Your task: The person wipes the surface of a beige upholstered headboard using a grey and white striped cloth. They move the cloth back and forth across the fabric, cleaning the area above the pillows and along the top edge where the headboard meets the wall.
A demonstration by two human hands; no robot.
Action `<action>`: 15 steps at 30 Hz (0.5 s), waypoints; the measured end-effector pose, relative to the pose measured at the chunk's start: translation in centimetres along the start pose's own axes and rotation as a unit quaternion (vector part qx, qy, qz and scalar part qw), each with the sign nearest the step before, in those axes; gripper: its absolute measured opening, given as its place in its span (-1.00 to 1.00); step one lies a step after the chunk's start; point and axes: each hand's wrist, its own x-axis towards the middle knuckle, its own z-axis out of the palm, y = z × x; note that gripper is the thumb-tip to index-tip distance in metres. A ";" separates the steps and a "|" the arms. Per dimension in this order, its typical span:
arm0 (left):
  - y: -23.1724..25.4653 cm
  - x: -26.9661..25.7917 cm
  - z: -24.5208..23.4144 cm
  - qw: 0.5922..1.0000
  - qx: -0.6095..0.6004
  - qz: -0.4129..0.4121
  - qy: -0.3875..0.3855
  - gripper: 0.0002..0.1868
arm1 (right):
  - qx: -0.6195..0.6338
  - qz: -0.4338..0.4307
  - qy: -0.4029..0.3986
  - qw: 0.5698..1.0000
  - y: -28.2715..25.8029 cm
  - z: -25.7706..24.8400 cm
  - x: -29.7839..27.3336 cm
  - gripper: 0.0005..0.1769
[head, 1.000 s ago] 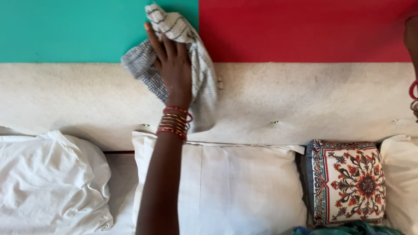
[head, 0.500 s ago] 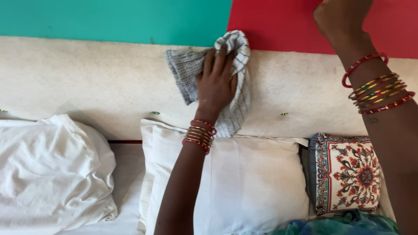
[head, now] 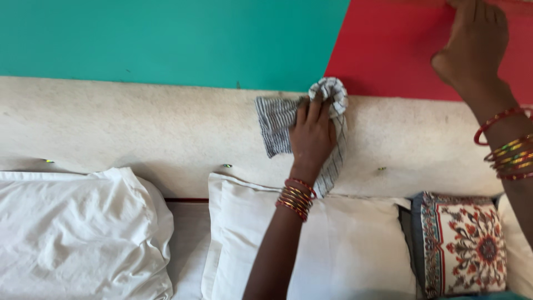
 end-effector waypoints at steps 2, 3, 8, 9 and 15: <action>0.5 0.0 -0.3 1.000 -0.001 -0.011 0.021 -0.49 | 0.025 0.019 0.003 1.000 -0.7 0.2 0.3 -0.36; 0.7 -0.1 -0.2 0.999 -0.002 -0.013 0.032 -0.49 | 0.032 0.026 0.008 0.999 -0.8 0.4 0.2 -0.35; 0.7 -1.9 0.1 0.999 0.004 -0.018 0.031 -0.47 | 0.036 0.035 0.064 0.997 -1.7 2.7 -0.6 -0.29; 0.7 -2.3 -0.1 0.999 0.012 -0.013 0.033 -0.48 | 0.026 0.035 0.080 0.996 -1.6 3.0 -0.5 -0.27; 0.3 -3.4 -2.2 0.997 0.068 0.030 0.005 -0.49 | 0.031 0.039 0.098 0.994 -2.3 4.0 -0.4 -0.31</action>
